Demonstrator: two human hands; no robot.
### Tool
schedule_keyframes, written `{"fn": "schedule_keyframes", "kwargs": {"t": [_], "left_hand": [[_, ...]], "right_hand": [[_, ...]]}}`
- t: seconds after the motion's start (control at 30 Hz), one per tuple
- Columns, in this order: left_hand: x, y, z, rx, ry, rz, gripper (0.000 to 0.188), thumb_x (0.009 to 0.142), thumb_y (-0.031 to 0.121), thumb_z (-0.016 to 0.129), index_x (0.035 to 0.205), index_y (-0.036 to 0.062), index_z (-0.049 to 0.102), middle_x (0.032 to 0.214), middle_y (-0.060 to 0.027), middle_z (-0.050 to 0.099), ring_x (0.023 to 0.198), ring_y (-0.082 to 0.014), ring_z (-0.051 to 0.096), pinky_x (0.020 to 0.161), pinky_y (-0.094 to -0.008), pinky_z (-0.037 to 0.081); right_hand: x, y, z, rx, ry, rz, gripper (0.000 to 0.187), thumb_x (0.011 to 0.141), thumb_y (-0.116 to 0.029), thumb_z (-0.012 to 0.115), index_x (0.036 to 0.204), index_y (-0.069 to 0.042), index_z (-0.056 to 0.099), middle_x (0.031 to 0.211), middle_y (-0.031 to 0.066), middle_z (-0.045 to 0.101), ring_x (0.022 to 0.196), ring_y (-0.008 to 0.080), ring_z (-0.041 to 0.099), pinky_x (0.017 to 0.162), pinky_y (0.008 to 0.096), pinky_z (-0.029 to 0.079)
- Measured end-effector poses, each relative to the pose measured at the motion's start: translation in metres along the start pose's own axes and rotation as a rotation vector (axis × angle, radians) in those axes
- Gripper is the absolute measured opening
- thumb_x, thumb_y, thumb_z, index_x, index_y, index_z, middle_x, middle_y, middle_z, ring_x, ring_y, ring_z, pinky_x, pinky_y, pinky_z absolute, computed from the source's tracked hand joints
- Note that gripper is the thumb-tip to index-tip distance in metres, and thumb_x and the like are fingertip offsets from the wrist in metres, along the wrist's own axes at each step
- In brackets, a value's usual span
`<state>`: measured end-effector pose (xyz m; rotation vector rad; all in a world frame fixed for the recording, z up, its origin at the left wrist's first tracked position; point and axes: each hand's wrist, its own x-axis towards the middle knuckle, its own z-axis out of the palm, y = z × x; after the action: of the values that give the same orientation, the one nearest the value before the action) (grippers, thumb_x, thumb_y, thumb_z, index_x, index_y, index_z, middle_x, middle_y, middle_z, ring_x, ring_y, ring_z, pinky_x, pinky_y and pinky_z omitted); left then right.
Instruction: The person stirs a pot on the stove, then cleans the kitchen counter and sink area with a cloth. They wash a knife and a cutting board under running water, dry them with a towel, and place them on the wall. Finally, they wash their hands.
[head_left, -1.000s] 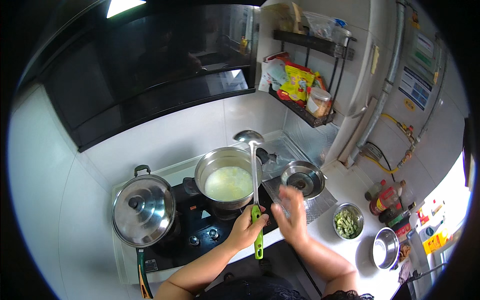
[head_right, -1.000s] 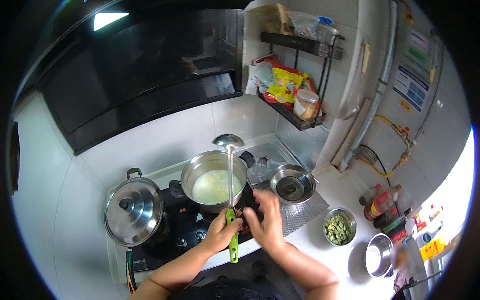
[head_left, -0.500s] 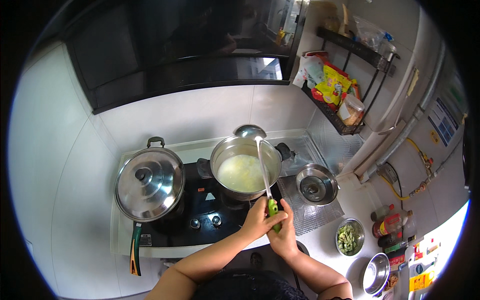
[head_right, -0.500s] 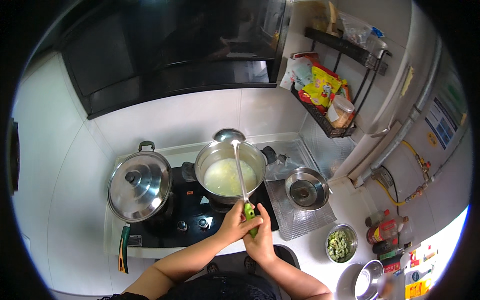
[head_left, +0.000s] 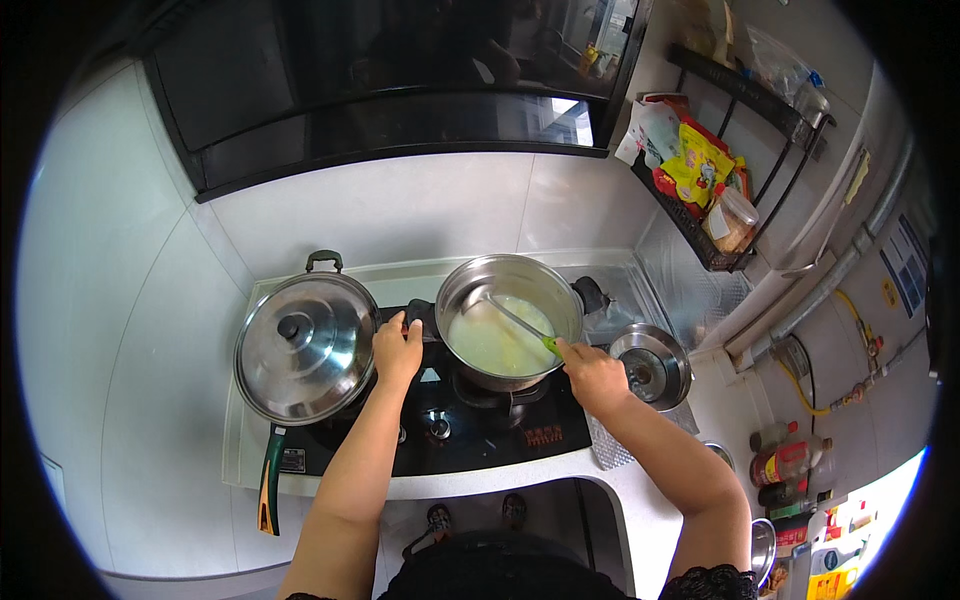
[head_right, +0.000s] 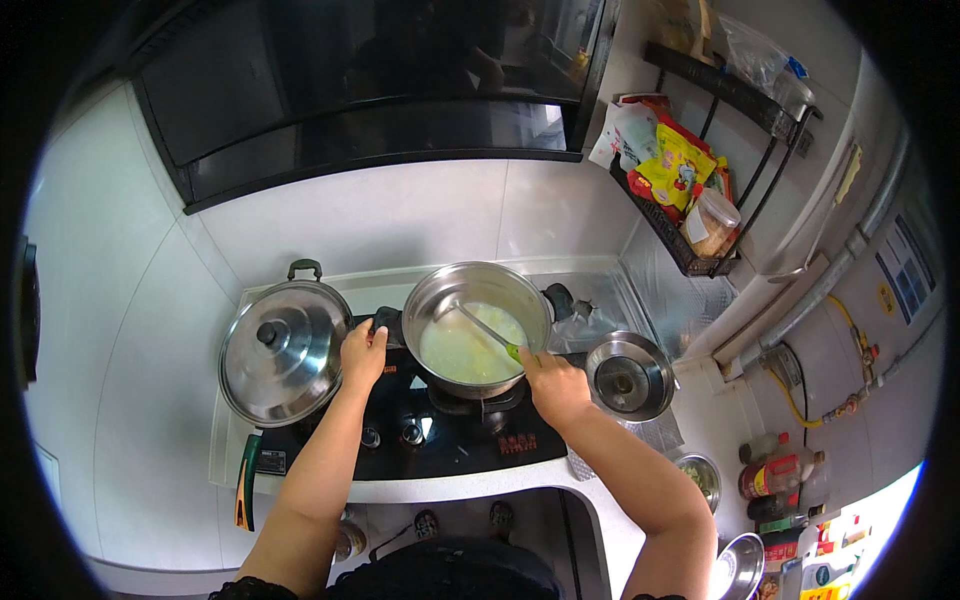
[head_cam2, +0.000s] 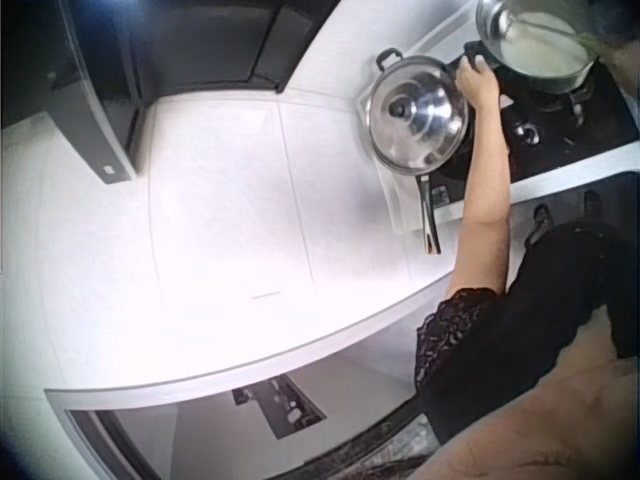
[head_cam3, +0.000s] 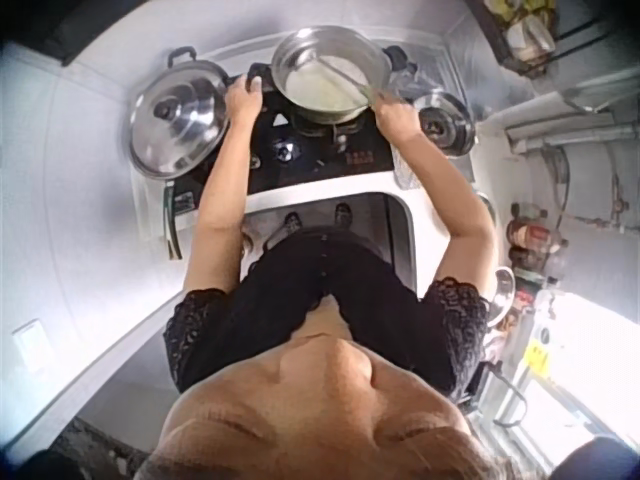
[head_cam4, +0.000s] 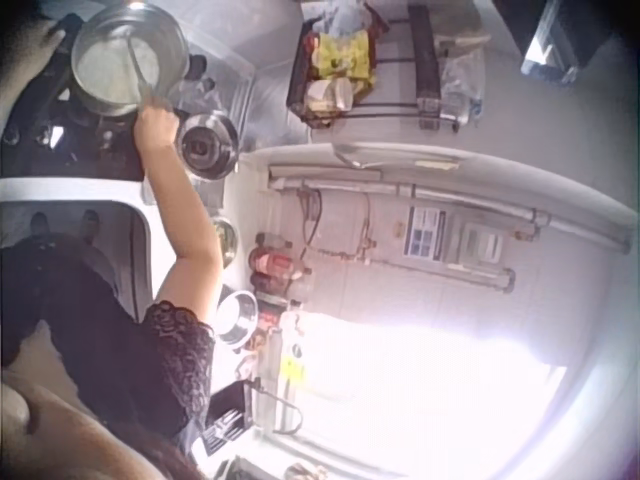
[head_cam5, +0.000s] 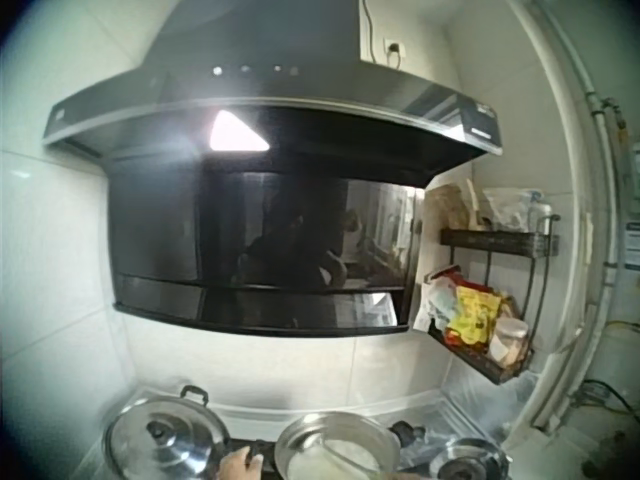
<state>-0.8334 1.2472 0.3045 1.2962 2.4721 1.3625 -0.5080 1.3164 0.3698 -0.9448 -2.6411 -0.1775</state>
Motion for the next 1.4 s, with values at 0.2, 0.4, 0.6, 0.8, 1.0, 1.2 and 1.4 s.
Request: {"fn": "schedule_keyframes", "kwargs": {"t": [0.2,0.4,0.6,0.8,1.0,1.2,1.4], "left_hand": [[0.005,0.001,-0.003,-0.092,-0.085,-0.116,0.044,0.084,0.028,0.063,0.115,-0.0019,0.061,0.083,-0.0173,0.067,0.078,-0.0316,0.065,0.075,-0.0388,0.05],[0.003,0.005,-0.009,-0.075,-0.058,-0.111,0.045,0.082,0.03,0.065,0.114,-0.0014,0.062,0.083,-0.0166,0.067,0.079,-0.0308,0.065,0.075,-0.0377,0.05],[0.005,-0.001,-0.003,-0.14,-0.036,-0.101,0.044,0.081,0.03,0.065,0.112,-0.0013,0.063,0.084,-0.0167,0.067,0.08,-0.0311,0.065,0.076,-0.0379,0.05],[0.007,-0.004,-0.002,-0.15,-0.064,-0.095,0.044,0.081,0.031,0.065,0.11,-0.0015,0.064,0.085,-0.017,0.068,0.081,-0.0316,0.065,0.076,-0.0386,0.05],[-0.008,-0.001,-0.003,-0.204,-0.002,-0.163,0.047,0.088,0.037,0.059,0.117,-0.0001,0.06,0.093,-0.0174,0.067,0.088,-0.0318,0.064,0.08,-0.0382,0.049],[-0.069,-0.023,0.01,-0.349,0.041,-0.02,0.033,0.091,0.03,0.059,0.106,0.0002,0.061,0.088,-0.0124,0.064,0.077,-0.0243,0.063,0.073,-0.0347,0.05],[-0.122,-0.046,0.021,-0.128,-0.296,0.028,0.026,0.079,0.02,0.07,0.101,0.0054,0.066,0.09,-0.0127,0.064,0.078,-0.0266,0.063,0.071,-0.0362,0.052]], "right_hand": [[0.013,-0.014,-0.027,-0.201,-0.364,0.149,0.032,0.084,-0.008,0.055,0.115,-0.002,0.052,0.087,0.0113,0.066,0.082,0.028,0.068,0.067,0.0385,0.057],[0.021,-0.023,-0.089,-0.209,-0.628,0.21,0.027,0.085,-0.01,0.054,0.108,0.003,0.058,0.094,0.018,0.068,0.087,0.0322,0.069,0.071,0.0401,0.057],[0.04,-0.032,-0.136,-0.124,-0.778,0.148,0.024,0.079,-0.009,0.058,0.1,-0.001,0.066,0.096,0.02,0.067,0.09,0.0361,0.067,0.077,0.0445,0.054],[0.058,-0.045,-0.122,-0.054,-0.797,0.117,0.025,0.076,-0.008,0.06,0.099,-0.002,0.067,0.097,0.0211,0.067,0.091,0.0371,0.066,0.078,0.0451,0.054],[0.049,-0.053,-0.077,-0.006,-0.646,0.184,0.035,0.078,-0.008,0.058,0.112,0.0,0.06,0.093,0.0218,0.067,0.089,0.0366,0.067,0.077,0.0439,0.054],[0.05,-0.052,-0.044,-0.074,-0.573,0.211,0.039,0.084,-0.007,0.054,0.12,0.006,0.05,0.091,0.0198,0.068,0.085,0.0342,0.068,0.072,0.0398,0.056],[0.038,-0.04,-0.05,-0.122,-0.564,0.203,0.037,0.086,-0.007,0.052,0.12,0.007,0.05,0.092,0.0198,0.068,0.085,0.0339,0.068,0.071,0.0395,0.057]]}}
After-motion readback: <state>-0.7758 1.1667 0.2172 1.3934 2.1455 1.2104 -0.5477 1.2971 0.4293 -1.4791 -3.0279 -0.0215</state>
